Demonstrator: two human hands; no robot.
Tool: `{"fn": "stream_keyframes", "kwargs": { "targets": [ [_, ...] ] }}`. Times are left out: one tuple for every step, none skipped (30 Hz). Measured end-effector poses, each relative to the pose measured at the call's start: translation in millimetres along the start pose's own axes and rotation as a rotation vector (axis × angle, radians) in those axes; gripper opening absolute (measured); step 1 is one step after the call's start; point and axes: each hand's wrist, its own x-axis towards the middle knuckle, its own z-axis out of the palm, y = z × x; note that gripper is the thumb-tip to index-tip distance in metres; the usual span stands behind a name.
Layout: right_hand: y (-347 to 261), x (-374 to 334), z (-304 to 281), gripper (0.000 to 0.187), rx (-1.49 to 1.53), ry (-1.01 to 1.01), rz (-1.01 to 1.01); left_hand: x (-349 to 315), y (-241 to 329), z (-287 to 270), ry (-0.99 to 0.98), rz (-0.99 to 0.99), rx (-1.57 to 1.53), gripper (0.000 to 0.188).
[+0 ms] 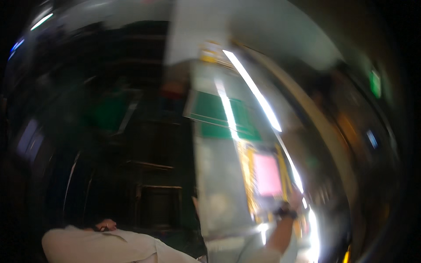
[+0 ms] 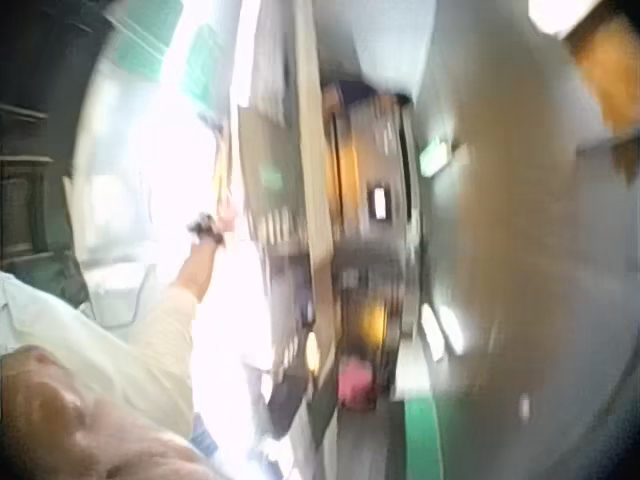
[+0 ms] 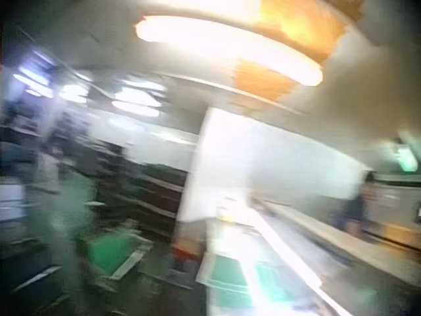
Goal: The recorder inspects and sorts various printed materials and films on a lightbox and then places them onto storage racks.
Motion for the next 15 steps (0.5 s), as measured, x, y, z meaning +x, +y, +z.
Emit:
{"fn": "stream_keyframes", "kwargs": {
  "targets": [
    [1.5, 8.0, -2.7, 0.029, 0.041, -0.003, 0.067, -17.0, 1.3, 19.7, 0.147, -0.186, -0.334, 0.021],
    [2.9, 15.7, 4.3, 0.03, 0.08, -0.009, 0.139, -42.0, 5.8, 33.2, 0.308, -0.353, -0.681, 0.019],
    [-1.8, 21.7, 17.5, 0.03, 0.081, 0.013, 0.212, -68.3, -3.9, 44.7, 0.392, 0.041, -0.461, 0.017],
    [-11.6, 22.0, 35.1, 0.03, 0.053, 0.017, 0.264, -93.4, -18.1, 58.5, 0.456, 0.402, -0.177, 0.016],
    [-27.1, 18.0, 56.9, 0.03, 0.005, 0.007, 0.283, -119.3, -0.8, 71.5, 0.545, 0.358, 0.105, 0.016],
    [-42.7, 7.9, 67.2, 0.03, -0.037, 0.009, 0.294, -141.0, 46.6, 64.5, 0.584, 0.302, 0.401, 0.015],
    [-48.8, 2.5, 74.9, 0.031, -0.068, 0.0, 0.326, -142.7, 19.5, 72.1, 0.543, 0.281, 0.461, 0.012],
    [-48.8, -2.9, 88.5, 0.031, -0.085, -0.016, 0.359, -148.3, -1.6, 78.1, 0.493, 0.259, 0.516, 0.012],
    [-61.3, -15.2, 98.0, 0.031, -0.116, -0.022, 0.348, -142.8, 0.7, 78.2, 0.381, 0.125, 0.369, 0.018],
    [-69.4, -24.6, 99.4, 0.031, -0.14, -0.024, 0.358, -137.2, 5.9, 79.1, 0.449, 0.178, 0.306, 0.022],
    [-71.2, -35.4, 101.9, 0.031, -0.152, -0.03, 0.37, -125.4, 1.3, 71.6, 0.467, 0.229, 0.455, 0.024],
    [-78.6, -48.7, 103.4, 0.032, -0.174, -0.037, 0.375, -113.0, 31.4, 61.4, 0.457, 0.254, 0.422, 0.026],
    [-81.0, -60.1, 104.5, 0.032, -0.186, -0.04, 0.386, -92.2, 56.4, 42.0, 0.274, 0.107, 0.65, 0.021],
    [-77.8, -65.7, 110.4, 0.032, -0.171, -0.071, 0.416, -57.8, 15.4, 52.9, 0.55, 0.109, 0.682, 0.013],
    [-81.1, -80.2, 110.4, 0.033, -0.19, -0.069, 0.412, -25.3, 44.5, 40.9, 0.534, 0.003, 0.706, 0.015]
  ]
}}
